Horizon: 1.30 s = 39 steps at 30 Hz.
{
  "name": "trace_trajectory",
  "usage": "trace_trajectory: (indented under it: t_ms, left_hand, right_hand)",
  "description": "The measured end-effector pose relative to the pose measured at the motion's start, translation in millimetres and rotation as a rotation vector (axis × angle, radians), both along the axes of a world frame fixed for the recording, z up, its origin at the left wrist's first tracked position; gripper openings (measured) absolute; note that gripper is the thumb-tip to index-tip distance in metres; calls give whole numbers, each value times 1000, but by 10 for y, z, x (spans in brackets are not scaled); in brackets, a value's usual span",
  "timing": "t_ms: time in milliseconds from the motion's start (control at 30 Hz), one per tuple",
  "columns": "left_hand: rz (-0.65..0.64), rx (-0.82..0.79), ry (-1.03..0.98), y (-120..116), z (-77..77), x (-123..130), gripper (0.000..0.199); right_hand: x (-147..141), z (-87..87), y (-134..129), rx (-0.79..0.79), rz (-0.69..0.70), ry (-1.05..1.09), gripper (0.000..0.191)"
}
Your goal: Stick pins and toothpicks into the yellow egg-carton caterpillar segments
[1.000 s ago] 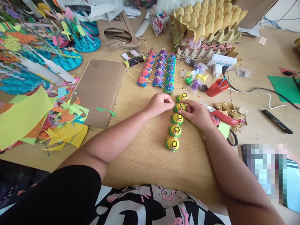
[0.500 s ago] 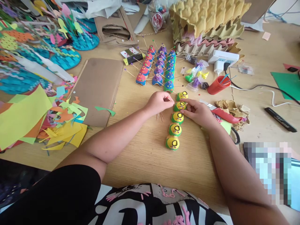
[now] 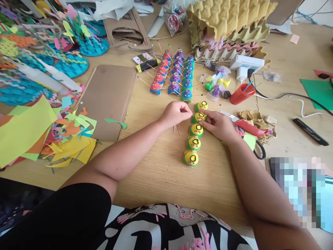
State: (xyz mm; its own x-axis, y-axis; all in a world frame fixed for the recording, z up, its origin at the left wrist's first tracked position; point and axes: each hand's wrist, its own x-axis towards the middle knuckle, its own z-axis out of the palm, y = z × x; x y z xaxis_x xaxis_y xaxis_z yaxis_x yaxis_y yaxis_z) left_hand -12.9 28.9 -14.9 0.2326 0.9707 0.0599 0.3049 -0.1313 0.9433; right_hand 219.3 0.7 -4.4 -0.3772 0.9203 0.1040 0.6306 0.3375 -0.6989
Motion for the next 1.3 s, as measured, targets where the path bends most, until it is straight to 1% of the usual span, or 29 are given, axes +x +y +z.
trace_trajectory:
  t_ms: [267, 467, 600, 1000, 1300]
  left_hand:
    - [20, 2, 26, -23, 15, 20, 14]
    - [-2, 26, 58, -52, 36, 36, 12]
    - [9, 33, 95, -64, 41, 48, 11]
    - [-9, 53, 112, -56, 3, 64, 13]
    - [-19, 56, 115, -51, -23, 62, 14]
  right_hand:
    - [-7, 5, 1, 14, -2, -22, 47]
    - [-3, -7, 11, 8, 1, -8, 48]
    - [-3, -12, 16, -1, -1, -10, 48]
    - [-7, 9, 13, -14, 3, -19, 49]
    - [0, 7, 23, -1, 16, -24, 45]
